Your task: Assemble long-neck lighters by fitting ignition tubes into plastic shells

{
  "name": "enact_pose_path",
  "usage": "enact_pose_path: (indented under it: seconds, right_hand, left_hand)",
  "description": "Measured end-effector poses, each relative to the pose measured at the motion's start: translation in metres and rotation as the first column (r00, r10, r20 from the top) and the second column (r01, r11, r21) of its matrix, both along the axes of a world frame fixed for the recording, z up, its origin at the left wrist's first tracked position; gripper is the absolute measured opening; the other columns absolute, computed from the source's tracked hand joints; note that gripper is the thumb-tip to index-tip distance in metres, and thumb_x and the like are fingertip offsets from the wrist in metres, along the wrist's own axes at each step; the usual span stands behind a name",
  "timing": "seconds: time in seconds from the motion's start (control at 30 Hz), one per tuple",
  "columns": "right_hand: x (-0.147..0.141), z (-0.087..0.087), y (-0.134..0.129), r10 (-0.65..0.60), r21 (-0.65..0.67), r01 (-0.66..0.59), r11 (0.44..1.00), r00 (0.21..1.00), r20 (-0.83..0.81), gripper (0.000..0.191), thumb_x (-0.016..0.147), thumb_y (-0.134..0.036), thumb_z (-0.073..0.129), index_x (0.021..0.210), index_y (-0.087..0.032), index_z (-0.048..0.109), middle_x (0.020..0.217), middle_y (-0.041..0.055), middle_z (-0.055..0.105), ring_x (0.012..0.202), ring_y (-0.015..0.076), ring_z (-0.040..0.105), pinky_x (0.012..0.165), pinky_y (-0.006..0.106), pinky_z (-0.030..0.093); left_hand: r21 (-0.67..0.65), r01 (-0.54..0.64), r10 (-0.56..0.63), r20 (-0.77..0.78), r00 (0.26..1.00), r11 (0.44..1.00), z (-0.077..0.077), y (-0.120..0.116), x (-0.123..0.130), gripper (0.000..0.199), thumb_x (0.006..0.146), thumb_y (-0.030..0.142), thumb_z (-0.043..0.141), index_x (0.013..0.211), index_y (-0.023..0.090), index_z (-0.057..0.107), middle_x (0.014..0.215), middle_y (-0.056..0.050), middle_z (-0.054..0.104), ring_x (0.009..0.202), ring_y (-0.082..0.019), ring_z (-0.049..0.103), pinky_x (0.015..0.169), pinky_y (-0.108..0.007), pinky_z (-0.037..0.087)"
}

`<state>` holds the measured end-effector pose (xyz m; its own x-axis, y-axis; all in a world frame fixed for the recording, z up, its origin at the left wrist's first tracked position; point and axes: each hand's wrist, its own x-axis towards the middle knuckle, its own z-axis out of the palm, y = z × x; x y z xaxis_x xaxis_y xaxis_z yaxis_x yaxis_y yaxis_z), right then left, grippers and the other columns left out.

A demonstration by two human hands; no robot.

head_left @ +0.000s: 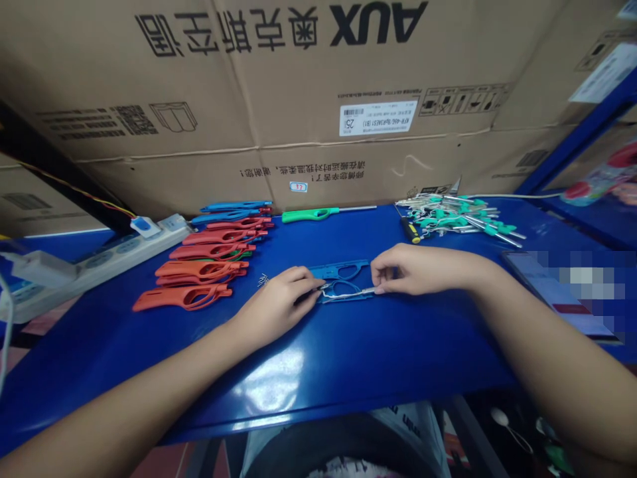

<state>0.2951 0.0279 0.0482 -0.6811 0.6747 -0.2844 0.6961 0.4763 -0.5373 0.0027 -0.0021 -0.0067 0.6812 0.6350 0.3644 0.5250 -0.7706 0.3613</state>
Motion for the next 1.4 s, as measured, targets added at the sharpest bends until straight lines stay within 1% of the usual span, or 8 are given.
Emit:
enact_pose_path:
  seconds: [0.23, 0.4, 0.67, 0.9, 1.0, 1.13, 1.23, 1.4]
  right_hand:
    - [-0.004, 0.001, -0.006, 0.017, 0.144, -0.033, 0.989, 0.993, 0.116, 0.014, 0.091, -0.025, 0.062, 0.085, -0.02, 0.074, 0.085, 0.0038, 0.074, 0.075, 0.0163, 0.064, 0.065, 0.026, 0.04]
    - [-0.011, 0.001, -0.015, 0.025, 0.372, -0.132, 0.919, 0.96, 0.278, 0.018, 0.086, -0.013, 0.058, 0.08, -0.02, 0.073, 0.085, 0.0055, 0.074, 0.075, 0.0199, 0.064, 0.063, 0.029, 0.035]
    - [-0.023, -0.002, -0.023, 0.012, 0.439, -0.189, 0.878, 0.927, 0.375, 0.021, 0.09, -0.011, 0.053, 0.076, -0.017, 0.068, 0.083, 0.0104, 0.07, 0.08, 0.024, 0.063, 0.062, 0.032, 0.033]
    - [-0.016, -0.003, -0.017, 0.036, 0.265, -0.06, 0.963, 0.995, 0.095, 0.004, 0.087, -0.018, 0.06, 0.086, -0.018, 0.063, 0.087, 0.0047, 0.065, 0.07, 0.0146, 0.056, 0.062, 0.026, 0.038]
    - [-0.017, -0.003, -0.018, 0.062, 0.286, -0.065, 0.956, 0.998, 0.018, 0.019, 0.087, -0.026, 0.064, 0.105, -0.019, 0.063, 0.1, 0.0058, 0.064, 0.072, 0.0142, 0.056, 0.063, 0.026, 0.039]
    - [-0.029, -0.009, -0.023, 0.104, 0.286, -0.091, 0.954, 0.994, -0.032, 0.025, 0.093, -0.031, 0.062, 0.116, -0.021, 0.06, 0.111, 0.0072, 0.061, 0.077, 0.0152, 0.058, 0.066, 0.026, 0.041]
    - [-0.041, -0.021, -0.024, 0.109, 0.31, -0.087, 0.947, 0.992, -0.057, 0.021, 0.095, -0.03, 0.06, 0.114, -0.021, 0.061, 0.115, 0.0077, 0.062, 0.085, 0.0173, 0.06, 0.071, 0.028, 0.043]
    - [-0.048, -0.037, -0.018, 0.103, 0.28, -0.054, 0.959, 0.981, -0.166, 0.009, 0.094, -0.028, 0.062, 0.099, -0.02, 0.062, 0.102, 0.0048, 0.066, 0.087, 0.0175, 0.061, 0.073, 0.028, 0.042]
  left_hand:
    - [-0.009, -0.025, 0.025, 0.014, 1.0, 1.0, -0.001, -0.001, 0.002, 0.021, 0.1, 0.02, 0.056, 0.111, 0.015, 0.073, 0.097, -0.008, 0.069, 0.087, -0.018, 0.068, 0.078, -0.028, 0.057]
    - [-0.019, -0.049, 0.049, 0.015, 0.999, 0.999, -0.001, -0.002, 0.003, 0.021, 0.098, 0.018, 0.057, 0.111, 0.016, 0.074, 0.096, -0.007, 0.066, 0.084, -0.016, 0.067, 0.076, -0.027, 0.056]
    - [-0.034, -0.077, 0.077, 0.026, 0.997, 0.996, 0.0, -0.003, 0.004, 0.02, 0.099, 0.019, 0.058, 0.11, 0.016, 0.073, 0.097, -0.006, 0.064, 0.083, -0.016, 0.065, 0.077, -0.028, 0.055]
    - [-0.068, -0.109, 0.113, 0.05, 0.992, 0.992, 0.0, -0.003, 0.003, 0.02, 0.099, 0.021, 0.056, 0.108, 0.016, 0.073, 0.098, -0.007, 0.067, 0.087, -0.018, 0.066, 0.079, -0.03, 0.054]
    - [-0.067, -0.113, 0.117, 0.047, 0.992, 0.991, 0.0, -0.004, 0.003, 0.019, 0.099, 0.021, 0.056, 0.107, 0.017, 0.073, 0.098, -0.006, 0.067, 0.086, -0.018, 0.066, 0.078, -0.03, 0.053]
    - [-0.063, -0.109, 0.112, 0.049, 0.993, 0.992, 0.0, -0.004, 0.004, 0.018, 0.099, 0.02, 0.057, 0.105, 0.017, 0.074, 0.096, -0.006, 0.067, 0.084, -0.017, 0.067, 0.077, -0.028, 0.053]
    - [-0.075, -0.107, 0.111, 0.044, 0.993, 0.991, 0.0, -0.004, 0.004, 0.018, 0.098, 0.02, 0.057, 0.106, 0.018, 0.074, 0.096, -0.006, 0.068, 0.084, -0.017, 0.067, 0.076, -0.028, 0.053]
    - [-0.075, -0.107, 0.111, 0.049, 0.993, 0.991, 0.0, -0.005, 0.005, 0.018, 0.098, 0.02, 0.057, 0.104, 0.018, 0.074, 0.095, -0.006, 0.069, 0.085, -0.018, 0.068, 0.077, -0.029, 0.054]
